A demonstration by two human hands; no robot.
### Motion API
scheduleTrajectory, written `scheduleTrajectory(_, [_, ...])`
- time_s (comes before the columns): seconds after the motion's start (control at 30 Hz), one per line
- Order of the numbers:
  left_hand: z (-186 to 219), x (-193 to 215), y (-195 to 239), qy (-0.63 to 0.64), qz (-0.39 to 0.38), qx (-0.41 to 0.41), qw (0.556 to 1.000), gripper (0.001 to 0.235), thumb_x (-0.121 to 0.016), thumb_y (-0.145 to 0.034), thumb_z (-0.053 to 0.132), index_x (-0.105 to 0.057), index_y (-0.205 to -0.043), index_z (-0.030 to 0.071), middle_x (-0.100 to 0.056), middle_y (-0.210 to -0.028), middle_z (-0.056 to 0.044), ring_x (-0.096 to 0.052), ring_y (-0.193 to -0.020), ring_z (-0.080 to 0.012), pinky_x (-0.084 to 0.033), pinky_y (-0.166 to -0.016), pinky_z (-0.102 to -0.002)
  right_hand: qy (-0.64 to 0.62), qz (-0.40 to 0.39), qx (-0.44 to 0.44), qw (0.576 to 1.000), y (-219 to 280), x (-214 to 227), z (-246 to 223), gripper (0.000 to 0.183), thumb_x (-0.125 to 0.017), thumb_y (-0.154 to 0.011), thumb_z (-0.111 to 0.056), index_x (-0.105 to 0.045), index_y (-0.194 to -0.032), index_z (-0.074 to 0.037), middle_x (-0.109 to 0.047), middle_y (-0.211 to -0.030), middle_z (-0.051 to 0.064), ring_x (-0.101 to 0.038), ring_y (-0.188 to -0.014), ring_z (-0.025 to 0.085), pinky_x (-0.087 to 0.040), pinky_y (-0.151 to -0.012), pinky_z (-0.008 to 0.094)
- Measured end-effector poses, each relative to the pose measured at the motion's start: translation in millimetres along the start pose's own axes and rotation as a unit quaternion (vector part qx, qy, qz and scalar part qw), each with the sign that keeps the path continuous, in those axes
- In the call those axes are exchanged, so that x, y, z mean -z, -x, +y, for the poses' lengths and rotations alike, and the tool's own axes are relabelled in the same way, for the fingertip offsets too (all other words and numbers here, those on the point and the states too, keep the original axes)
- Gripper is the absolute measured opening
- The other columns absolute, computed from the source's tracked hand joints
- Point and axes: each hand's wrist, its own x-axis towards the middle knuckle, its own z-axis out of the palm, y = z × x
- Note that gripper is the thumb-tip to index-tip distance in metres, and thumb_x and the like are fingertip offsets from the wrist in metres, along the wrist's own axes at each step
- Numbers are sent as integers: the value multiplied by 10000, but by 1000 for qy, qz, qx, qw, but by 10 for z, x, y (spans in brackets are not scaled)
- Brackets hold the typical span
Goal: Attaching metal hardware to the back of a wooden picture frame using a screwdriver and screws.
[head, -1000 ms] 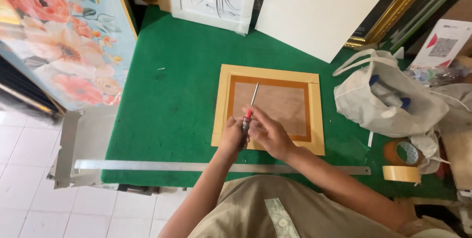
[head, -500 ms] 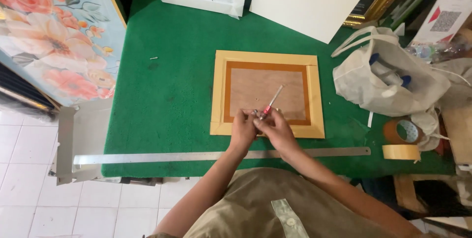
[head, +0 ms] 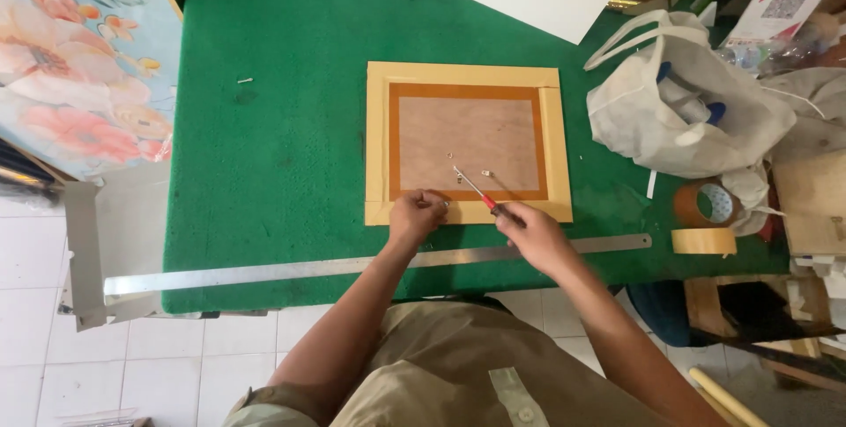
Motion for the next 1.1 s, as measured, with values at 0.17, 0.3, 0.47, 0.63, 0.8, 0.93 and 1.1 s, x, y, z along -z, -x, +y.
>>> scheduleTrajectory(0.17, [172, 91, 84, -38, -32, -24, 998, 102, -660, -684, 87, -663, -775, 41, -646, -671, -125, -627, -523, -173, -535, -475, -232, 198, 5, -24, 980, 371, 246, -610, 384, -628, -727, -290, -577, -1107, -262, -652, -1017, 24, -611, -952, 253, -513, -764, 371])
scheduleTrajectory(0.3, [-4, 134, -61, -95, -48, -44, 993, 96, -645, -673, 161, -677, -751, 116, -642, -599, -51, -612, -478, -133, -517, -491, -212, 250, 8, -22, 968, 539, 276, -862, 273, -635, -735, -269, -624, -1008, -285, -666, -988, -22, -624, -937, 219, -528, -735, 328])
scheduleTrajectory(0.47, [-24, 128, -41, -56, -58, -20, 997, 103, -662, -664, 164, -681, -757, 125, -640, -602, -44, -612, -496, -116, -505, -491, -192, 137, 69, 29, 988, 386, 82, -683, 306, -600, -790, -305, -612, -1072, -186, -640, -994, 97, -599, -938, 297, -504, -740, 385])
scheduleTrajectory(0.63, [41, 91, 99, 72, -35, -33, 996, 154, -658, -695, 110, -669, -843, 66, -659, -713, -105, -647, -592, -154, -538, -512, -211, -284, 30, -43, 957, 6, -302, -353, 225, -530, -801, -157, -530, -1017, -92, -559, -871, 13, -576, -720, 132, -509, -596, 268])
scheduleTrajectory(0.8, [298, 70, 373, 57, 22, -146, 987, 109, -665, -714, 78, -683, -822, 82, -674, -722, -65, -621, -652, -102, -520, -578, -242, -282, 59, 81, 954, -170, -550, -298, 176, -636, -697, -54, -561, -854, -24, -528, -605, 31, -521, -448, 126, -454, -468, 245])
scheduleTrajectory(0.93, [491, 65, 527, 68, 62, -154, 984, 112, -688, -679, 85, -700, -789, 100, -671, -665, -64, -617, -603, -81, -518, -536, -232, -293, 74, 93, 949, -213, -605, -366, 255, -742, -693, -139, -610, -891, -46, -615, -718, 64, -554, -494, 102, -478, -477, 222])
scheduleTrajectory(1.1, [643, 86, 618, 135, 58, -189, 971, 130, -684, -690, 41, -692, -817, 70, -674, -696, -80, -597, -644, -78, -514, -550, -211, -314, 103, 85, 940, -76, -514, -626, 174, -685, -753, -166, -628, -884, -67, -612, -690, 51, -511, -460, 83, -420, -403, 195])
